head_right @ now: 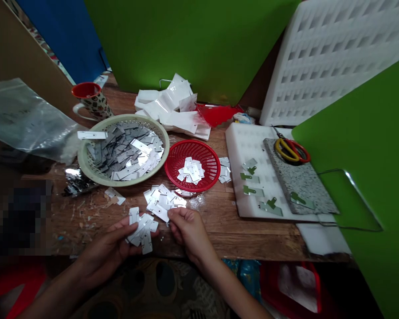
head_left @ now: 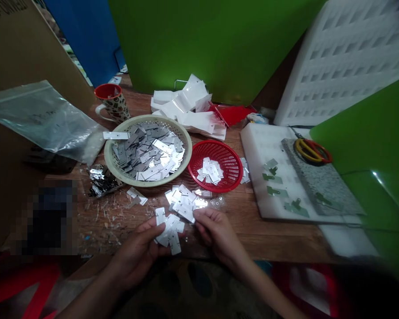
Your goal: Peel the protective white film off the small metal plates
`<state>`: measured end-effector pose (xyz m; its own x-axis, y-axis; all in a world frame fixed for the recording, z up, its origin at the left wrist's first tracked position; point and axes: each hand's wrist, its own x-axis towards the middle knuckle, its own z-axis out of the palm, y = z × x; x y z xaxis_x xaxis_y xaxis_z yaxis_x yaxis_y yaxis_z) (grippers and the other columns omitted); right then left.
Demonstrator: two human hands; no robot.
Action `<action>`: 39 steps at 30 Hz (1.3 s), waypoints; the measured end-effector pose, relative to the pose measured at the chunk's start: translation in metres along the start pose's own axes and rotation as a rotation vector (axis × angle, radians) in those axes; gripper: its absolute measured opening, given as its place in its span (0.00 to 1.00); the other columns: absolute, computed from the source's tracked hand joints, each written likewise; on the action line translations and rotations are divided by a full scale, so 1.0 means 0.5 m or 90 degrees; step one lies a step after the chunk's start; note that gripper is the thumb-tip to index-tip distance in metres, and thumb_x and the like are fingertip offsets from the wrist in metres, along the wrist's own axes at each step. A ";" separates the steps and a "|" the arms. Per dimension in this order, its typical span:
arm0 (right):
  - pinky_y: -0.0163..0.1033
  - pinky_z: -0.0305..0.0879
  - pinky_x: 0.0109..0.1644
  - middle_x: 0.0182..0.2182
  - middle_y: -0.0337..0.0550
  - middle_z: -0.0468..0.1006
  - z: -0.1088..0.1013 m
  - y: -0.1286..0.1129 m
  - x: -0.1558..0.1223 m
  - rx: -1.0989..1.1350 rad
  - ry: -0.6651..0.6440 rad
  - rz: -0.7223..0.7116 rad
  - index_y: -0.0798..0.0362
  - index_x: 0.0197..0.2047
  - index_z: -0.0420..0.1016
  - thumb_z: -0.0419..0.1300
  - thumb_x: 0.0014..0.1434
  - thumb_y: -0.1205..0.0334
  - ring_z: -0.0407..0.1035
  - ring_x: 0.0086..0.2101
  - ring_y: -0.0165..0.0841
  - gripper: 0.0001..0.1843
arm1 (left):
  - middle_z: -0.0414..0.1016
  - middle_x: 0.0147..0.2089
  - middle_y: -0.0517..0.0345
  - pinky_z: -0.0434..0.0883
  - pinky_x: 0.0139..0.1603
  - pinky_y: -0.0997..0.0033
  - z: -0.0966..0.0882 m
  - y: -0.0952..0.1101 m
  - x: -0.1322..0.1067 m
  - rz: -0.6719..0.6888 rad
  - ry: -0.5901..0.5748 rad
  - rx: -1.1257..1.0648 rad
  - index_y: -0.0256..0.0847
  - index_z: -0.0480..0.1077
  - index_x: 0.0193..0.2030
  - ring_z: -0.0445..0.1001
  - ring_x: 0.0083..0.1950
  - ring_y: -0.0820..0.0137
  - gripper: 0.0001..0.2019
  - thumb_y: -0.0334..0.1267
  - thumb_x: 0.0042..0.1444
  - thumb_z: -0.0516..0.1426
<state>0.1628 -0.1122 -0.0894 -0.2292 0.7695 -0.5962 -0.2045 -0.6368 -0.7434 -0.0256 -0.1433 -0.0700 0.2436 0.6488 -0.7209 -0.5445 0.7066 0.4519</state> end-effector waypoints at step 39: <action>0.39 0.74 0.41 0.28 0.42 0.82 -0.019 0.011 -0.010 -0.049 0.095 -0.183 0.53 0.32 0.77 0.70 0.47 0.54 0.77 0.31 0.34 0.14 | 0.79 0.46 0.42 0.76 0.43 0.59 0.015 0.006 0.008 0.012 -0.010 0.015 0.35 0.66 0.57 0.78 0.46 0.58 0.19 0.31 0.59 0.56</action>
<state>0.1718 -0.1190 -0.0935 -0.0293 0.9195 -0.3920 -0.1661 -0.3912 -0.9052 -0.0201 -0.1361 -0.0675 0.2466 0.6666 -0.7034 -0.5300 0.7005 0.4780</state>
